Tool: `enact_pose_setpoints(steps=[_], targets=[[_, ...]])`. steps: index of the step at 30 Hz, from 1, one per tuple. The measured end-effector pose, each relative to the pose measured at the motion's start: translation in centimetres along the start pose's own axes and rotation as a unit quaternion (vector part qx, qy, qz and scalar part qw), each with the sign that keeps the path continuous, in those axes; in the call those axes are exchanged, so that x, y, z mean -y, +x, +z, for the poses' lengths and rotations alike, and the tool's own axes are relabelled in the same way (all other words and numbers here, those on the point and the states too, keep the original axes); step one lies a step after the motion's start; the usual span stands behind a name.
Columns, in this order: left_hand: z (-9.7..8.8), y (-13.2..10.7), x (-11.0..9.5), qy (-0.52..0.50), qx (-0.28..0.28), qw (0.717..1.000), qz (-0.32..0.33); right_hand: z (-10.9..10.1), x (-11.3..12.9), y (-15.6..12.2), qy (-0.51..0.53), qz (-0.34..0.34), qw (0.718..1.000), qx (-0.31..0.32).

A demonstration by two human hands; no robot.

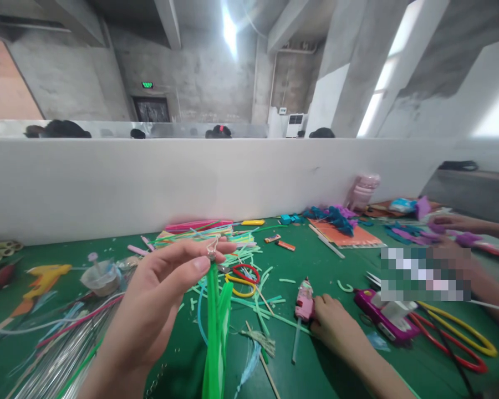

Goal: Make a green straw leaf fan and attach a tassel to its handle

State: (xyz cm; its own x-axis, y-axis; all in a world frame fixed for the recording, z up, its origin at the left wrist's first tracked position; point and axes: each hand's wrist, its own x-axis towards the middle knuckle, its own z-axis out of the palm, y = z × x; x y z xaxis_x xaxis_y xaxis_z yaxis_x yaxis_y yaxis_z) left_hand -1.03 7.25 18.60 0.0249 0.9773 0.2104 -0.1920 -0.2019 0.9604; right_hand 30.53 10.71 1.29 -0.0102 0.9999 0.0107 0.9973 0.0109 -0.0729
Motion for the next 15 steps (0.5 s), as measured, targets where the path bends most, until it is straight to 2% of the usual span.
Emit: enact_pose_setpoints(steps=[5,8,10,12,14,15], targets=[[-0.3,0.0,0.1,0.003,0.022,1.0,0.006,-1.3,-1.2,0.3,0.025,0.024,0.998,-0.052],[-0.1,0.2,0.0,-0.005,0.027,1.0,0.014,-3.5,-1.4,-0.1,0.108,0.047,0.981,-0.157],[0.0,0.3,-0.1,0.01,0.028,0.999,0.026,-5.5,-0.7,-0.7,0.228,0.057,0.946,-0.224],[0.2,0.3,-0.2,0.048,0.032,0.998,0.04,-7.3,0.6,-1.7,0.362,0.057,0.895,-0.255],[0.2,0.4,-0.2,0.087,0.04,0.994,0.049,-8.9,2.4,-2.9,0.503,0.011,0.826,-0.255],[0.1,0.4,-0.2,0.102,0.05,0.992,0.054,-9.4,3.2,-3.6,0.56,-0.011,0.796,-0.229]])
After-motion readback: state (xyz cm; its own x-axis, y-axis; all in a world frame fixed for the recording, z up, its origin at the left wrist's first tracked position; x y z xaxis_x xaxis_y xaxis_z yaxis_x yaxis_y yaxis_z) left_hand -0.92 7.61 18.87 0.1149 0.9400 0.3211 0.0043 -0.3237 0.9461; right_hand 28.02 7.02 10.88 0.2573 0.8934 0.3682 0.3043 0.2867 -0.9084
